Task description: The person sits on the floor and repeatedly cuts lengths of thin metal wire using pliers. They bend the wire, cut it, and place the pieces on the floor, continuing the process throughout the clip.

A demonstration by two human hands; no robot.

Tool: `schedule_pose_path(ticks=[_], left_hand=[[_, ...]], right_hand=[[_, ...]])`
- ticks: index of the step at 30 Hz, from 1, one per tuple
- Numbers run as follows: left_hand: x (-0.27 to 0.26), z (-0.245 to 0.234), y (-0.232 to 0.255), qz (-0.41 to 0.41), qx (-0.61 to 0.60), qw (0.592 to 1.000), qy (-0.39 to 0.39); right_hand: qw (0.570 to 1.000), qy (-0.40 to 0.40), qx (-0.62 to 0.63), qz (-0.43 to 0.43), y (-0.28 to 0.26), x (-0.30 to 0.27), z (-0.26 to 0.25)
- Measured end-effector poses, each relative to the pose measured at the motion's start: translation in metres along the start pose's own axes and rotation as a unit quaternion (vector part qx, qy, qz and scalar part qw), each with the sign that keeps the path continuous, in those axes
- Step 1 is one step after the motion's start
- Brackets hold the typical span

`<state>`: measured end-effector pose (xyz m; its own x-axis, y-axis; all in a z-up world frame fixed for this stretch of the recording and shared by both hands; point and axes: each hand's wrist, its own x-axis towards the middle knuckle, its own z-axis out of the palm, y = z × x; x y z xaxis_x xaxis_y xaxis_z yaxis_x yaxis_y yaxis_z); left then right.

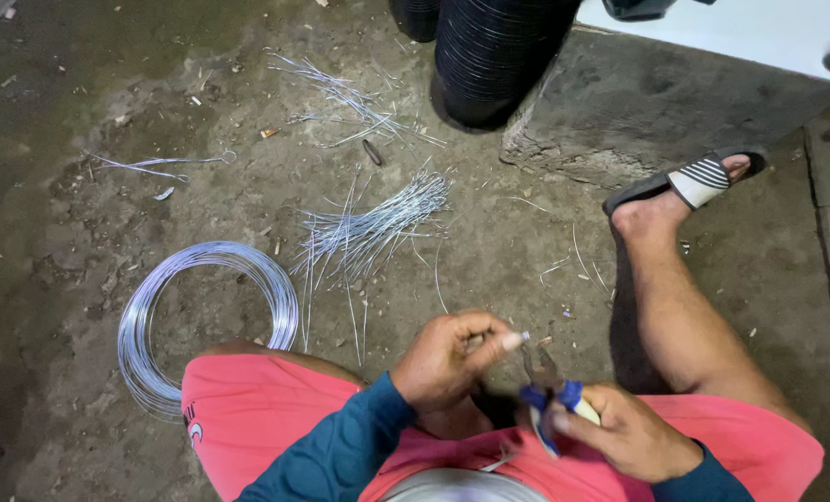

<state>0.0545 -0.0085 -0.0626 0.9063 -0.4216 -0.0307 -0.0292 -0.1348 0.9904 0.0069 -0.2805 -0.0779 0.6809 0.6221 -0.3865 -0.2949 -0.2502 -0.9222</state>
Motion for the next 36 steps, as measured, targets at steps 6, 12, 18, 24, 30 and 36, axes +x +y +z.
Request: schedule_pose_path(ticks=[6,12,18,24,30,36], left_hand=[[0.034,-0.030,-0.017,0.201,0.325,0.924,0.013],[0.103,-0.085,-0.046,0.270,0.549,0.790,-0.044],[0.219,-0.194,-0.052,0.289,0.762,0.532,0.230],[0.199,-0.154,-0.170,-0.087,0.451,0.874,0.158],[0.129,-0.063,-0.321,-0.300,0.255,0.910,0.131],[0.117,-0.022,-0.379,-0.398,0.219,0.865,0.211]], right_hand=[[0.915,0.232,-0.250,0.213,0.052,0.033,-0.018],[0.942,0.177,-0.244,0.147,0.089,0.039,-0.015],[0.920,0.173,-0.314,0.160,0.095,0.059,-0.002],[0.869,0.211,-0.360,0.267,0.097,0.084,-0.032],[0.821,0.163,-0.416,0.355,0.126,0.102,-0.063],[0.759,0.089,-0.442,0.470,0.181,0.108,-0.070]])
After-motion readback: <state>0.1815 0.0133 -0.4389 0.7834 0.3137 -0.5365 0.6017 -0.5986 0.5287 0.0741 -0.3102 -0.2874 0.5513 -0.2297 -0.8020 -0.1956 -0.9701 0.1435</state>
